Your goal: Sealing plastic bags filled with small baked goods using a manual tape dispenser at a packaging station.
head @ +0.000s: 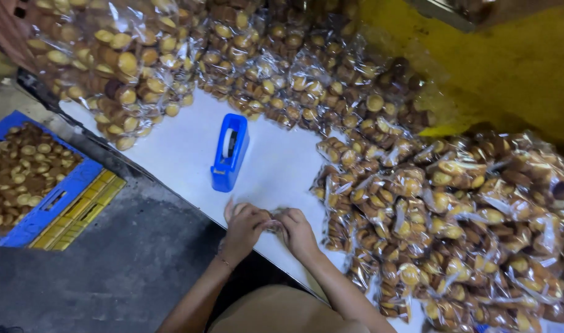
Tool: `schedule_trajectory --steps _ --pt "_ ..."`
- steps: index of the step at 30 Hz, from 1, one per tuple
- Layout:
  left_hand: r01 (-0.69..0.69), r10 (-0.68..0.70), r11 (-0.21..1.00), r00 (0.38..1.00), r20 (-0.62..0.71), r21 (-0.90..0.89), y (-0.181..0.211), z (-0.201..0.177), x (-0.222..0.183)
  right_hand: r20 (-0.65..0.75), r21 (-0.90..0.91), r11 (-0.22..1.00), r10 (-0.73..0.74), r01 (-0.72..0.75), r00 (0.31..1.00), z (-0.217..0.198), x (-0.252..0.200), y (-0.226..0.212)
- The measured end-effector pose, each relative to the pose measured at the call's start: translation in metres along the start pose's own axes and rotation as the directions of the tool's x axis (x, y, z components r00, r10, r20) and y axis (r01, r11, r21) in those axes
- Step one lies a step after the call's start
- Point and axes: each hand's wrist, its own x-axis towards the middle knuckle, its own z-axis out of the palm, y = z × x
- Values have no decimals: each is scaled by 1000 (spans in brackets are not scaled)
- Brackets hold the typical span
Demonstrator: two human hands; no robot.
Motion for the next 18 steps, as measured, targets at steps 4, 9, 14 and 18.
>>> schedule_trajectory --steps 4,9,14,18 --pt "-90 61 978 986 -155 -189 -51 58 11 -33 303 918 279 -256 960 -3 17 -31" --pt "260 -323 902 936 -138 -344 -50 27 11 41 425 785 482 -452 875 49 57 1" --pt "425 -496 834 857 -140 -352 -73 -32 0 67 392 811 446 -435 893 85 148 -25" --pt "266 -331 925 913 -237 -270 -89 -56 4 174 553 612 578 -565 797 94 195 -48"
